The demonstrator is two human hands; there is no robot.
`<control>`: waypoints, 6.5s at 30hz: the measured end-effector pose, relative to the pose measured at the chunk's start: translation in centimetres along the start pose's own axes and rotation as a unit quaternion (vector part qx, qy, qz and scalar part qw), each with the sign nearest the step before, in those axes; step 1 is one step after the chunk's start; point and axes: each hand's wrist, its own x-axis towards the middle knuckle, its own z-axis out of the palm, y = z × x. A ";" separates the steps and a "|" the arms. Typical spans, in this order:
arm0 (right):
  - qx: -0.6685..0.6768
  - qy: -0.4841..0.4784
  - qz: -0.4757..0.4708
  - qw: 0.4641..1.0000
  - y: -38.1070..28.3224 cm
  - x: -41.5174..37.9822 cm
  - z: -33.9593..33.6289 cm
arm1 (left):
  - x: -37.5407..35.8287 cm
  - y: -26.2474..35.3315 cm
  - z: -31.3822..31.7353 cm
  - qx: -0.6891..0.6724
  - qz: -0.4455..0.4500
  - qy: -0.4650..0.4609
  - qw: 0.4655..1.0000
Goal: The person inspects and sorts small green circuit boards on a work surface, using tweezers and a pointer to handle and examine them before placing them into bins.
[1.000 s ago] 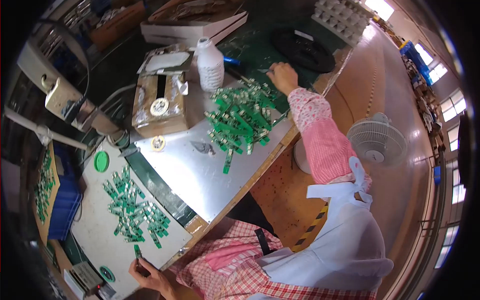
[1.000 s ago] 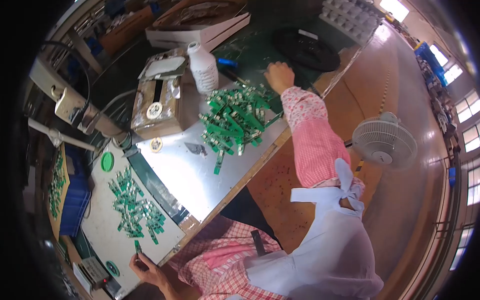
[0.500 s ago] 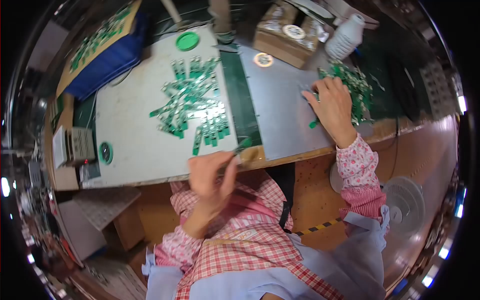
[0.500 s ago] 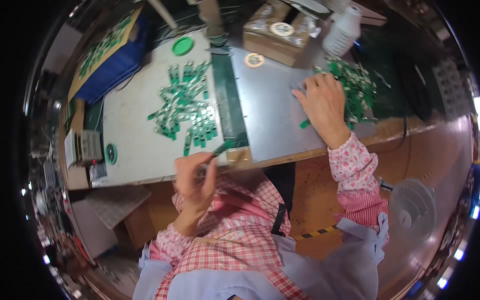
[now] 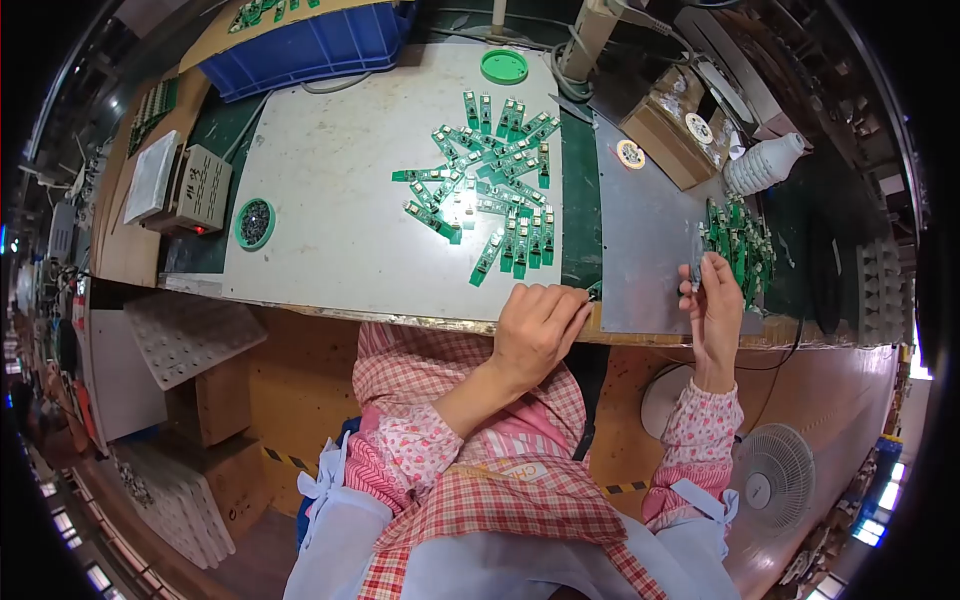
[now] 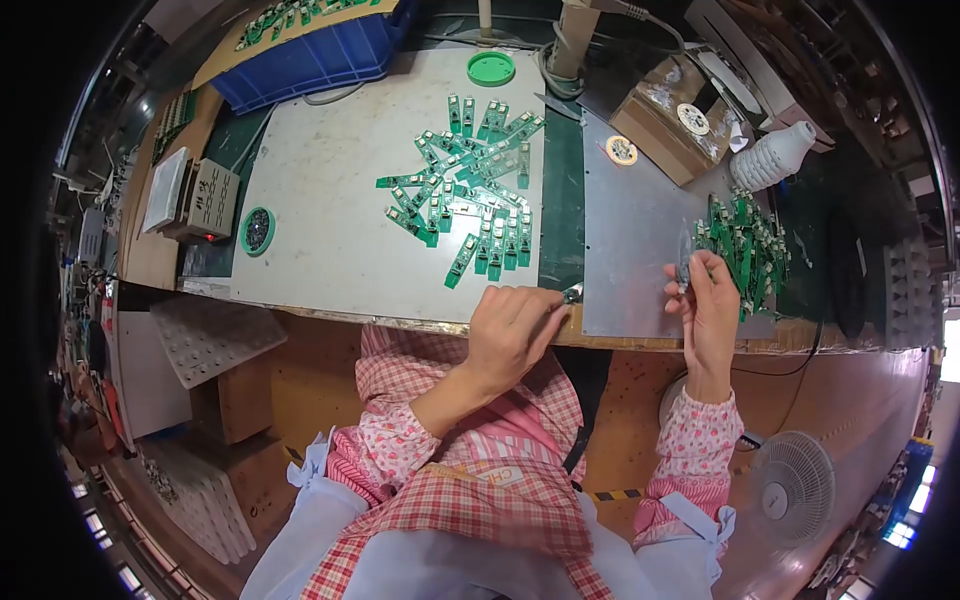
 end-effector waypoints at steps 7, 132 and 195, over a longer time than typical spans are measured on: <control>0.173 -0.015 0.101 0.980 1.6 -4.8 -1.1 | 0.2 0.5 0.1 -0.046 -0.008 0.027 0.999; -0.319 0.077 -0.116 0.938 2.8 -4.2 2.5 | 2.5 2.0 3.4 0.008 -0.005 -0.105 0.994; -0.492 0.015 -0.262 0.830 2.3 -4.0 3.0 | 2.4 1.9 3.4 0.018 0.003 -0.107 0.994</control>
